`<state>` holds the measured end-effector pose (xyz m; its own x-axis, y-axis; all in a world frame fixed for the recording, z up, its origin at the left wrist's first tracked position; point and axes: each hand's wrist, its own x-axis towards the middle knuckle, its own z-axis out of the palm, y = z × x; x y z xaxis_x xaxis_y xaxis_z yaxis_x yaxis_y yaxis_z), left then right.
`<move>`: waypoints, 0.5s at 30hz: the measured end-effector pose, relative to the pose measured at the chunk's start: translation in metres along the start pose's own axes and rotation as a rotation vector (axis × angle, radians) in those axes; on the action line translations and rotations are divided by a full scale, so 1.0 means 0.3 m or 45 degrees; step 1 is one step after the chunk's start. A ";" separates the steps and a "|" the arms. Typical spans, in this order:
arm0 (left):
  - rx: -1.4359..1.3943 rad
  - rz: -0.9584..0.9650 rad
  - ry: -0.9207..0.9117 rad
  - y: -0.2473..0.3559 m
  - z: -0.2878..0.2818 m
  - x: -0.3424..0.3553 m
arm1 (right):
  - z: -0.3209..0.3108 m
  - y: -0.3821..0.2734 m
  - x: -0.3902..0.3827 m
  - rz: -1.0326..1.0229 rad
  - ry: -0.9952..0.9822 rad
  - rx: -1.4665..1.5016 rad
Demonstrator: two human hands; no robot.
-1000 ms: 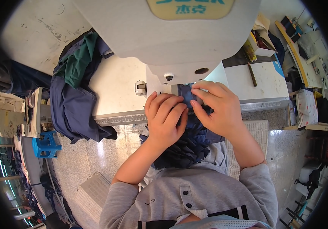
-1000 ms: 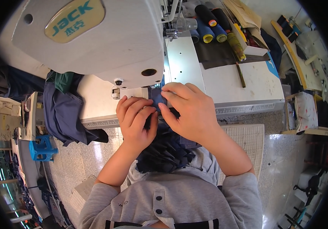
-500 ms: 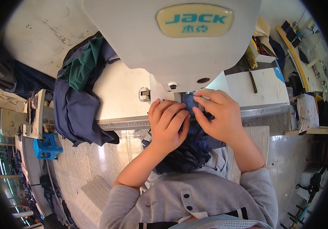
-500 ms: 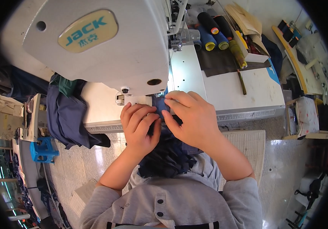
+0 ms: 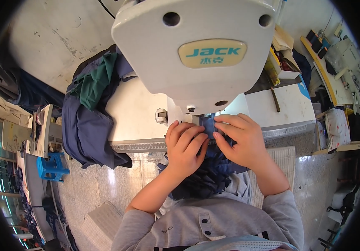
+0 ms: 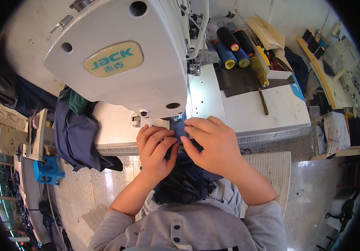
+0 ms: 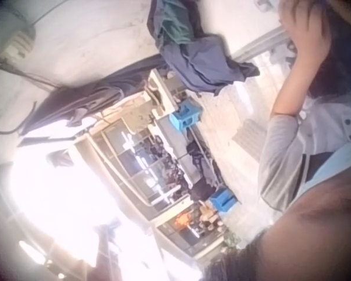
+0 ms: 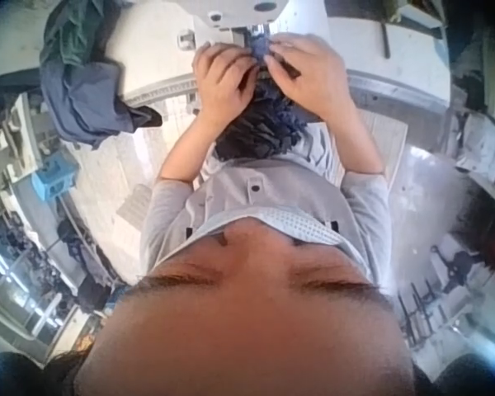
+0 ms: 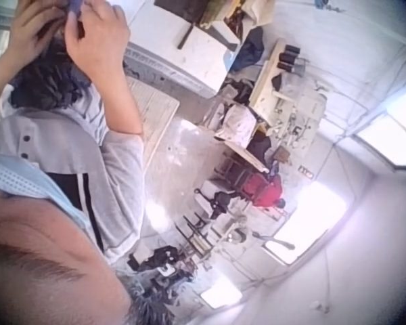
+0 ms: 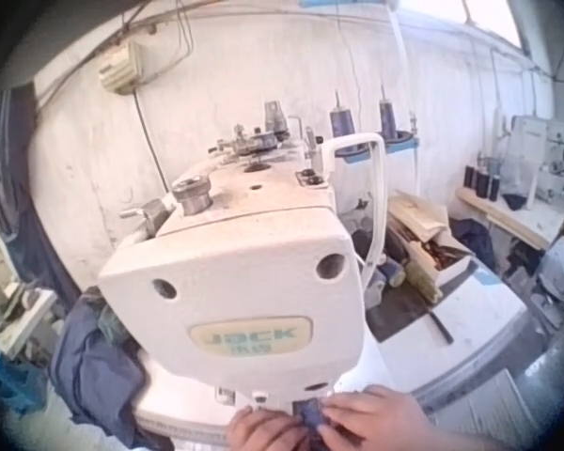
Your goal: Sewing small blue fabric strips onto a larger blue garment using an industrial sewing machine.
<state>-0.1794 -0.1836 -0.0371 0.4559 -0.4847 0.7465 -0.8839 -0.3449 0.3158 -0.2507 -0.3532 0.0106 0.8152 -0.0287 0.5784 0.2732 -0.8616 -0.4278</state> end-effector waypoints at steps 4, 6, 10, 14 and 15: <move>-0.011 0.020 0.000 0.000 -0.007 0.004 | -0.045 -0.045 -0.025 0.205 -0.069 0.182; -0.026 0.022 0.008 0.003 -0.009 0.008 | -0.057 -0.064 -0.041 0.303 -0.142 0.204; -0.041 0.020 0.017 0.009 -0.010 0.006 | -0.054 -0.080 -0.073 0.478 -0.224 0.301; -0.027 0.025 0.005 0.007 -0.016 -0.003 | -0.020 -0.069 -0.112 0.514 -0.246 0.318; -0.030 0.024 -0.005 0.008 -0.020 -0.002 | -0.011 -0.063 -0.123 0.514 -0.244 0.318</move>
<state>-0.1825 -0.1794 -0.0333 0.4398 -0.4937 0.7503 -0.8944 -0.3166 0.3159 -0.2877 -0.3375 -0.0003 0.9536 -0.2205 0.2049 0.0117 -0.6529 -0.7574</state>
